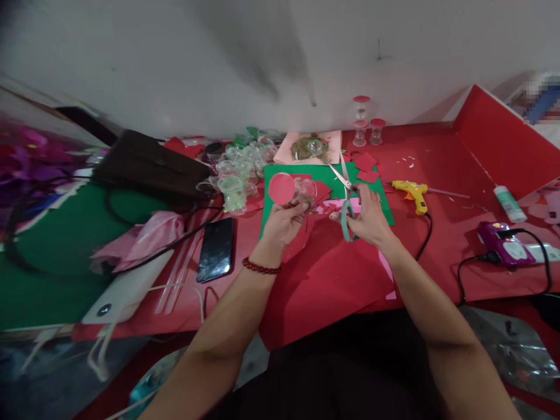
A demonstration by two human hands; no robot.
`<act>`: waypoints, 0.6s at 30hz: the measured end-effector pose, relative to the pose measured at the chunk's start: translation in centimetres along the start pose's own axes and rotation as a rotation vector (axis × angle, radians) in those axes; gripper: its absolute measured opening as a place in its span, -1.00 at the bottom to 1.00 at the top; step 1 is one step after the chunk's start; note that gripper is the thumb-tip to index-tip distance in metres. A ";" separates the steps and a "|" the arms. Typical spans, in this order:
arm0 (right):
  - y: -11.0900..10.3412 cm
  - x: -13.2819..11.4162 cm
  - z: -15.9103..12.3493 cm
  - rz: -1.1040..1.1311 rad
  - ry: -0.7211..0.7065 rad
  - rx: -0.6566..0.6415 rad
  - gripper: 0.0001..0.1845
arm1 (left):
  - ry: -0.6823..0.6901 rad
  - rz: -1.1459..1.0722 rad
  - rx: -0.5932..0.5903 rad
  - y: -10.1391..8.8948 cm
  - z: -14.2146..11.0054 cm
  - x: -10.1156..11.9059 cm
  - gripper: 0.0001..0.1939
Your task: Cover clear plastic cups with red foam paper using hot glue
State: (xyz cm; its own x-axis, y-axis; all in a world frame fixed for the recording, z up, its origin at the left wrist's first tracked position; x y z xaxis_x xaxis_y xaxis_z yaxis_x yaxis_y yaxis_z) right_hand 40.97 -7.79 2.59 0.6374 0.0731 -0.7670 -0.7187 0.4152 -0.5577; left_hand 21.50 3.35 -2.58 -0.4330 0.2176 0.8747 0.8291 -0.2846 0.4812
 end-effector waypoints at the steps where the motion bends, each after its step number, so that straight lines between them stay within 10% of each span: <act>1: 0.3 -0.1 -0.1 -0.018 -0.015 -0.008 -0.29 | 0.013 0.002 -0.007 0.1 -0.1 0.1 -0.66; 18: 2.9 0.2 -0.8 0.048 -0.033 -0.045 -0.49 | -0.002 0.029 -0.055 0.9 -0.8 0.2 -0.25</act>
State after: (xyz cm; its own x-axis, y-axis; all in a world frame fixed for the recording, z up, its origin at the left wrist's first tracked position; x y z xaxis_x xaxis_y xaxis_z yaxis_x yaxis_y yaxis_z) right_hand 38.74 -7.28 0.57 0.6098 0.1222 -0.7831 -0.7603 0.3691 -0.5345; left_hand 21.87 2.35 -1.92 -0.4087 0.2106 0.8881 0.8205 -0.3413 0.4585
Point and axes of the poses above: each hand's wrist, its own z-axis towards the middle knuckle, its own y-axis out of the palm, x = y × z, the point moved 8 cm from there along z, towards the middle knuckle, and after that the axes turned 5 degrees about z, right-handed, at the moved point
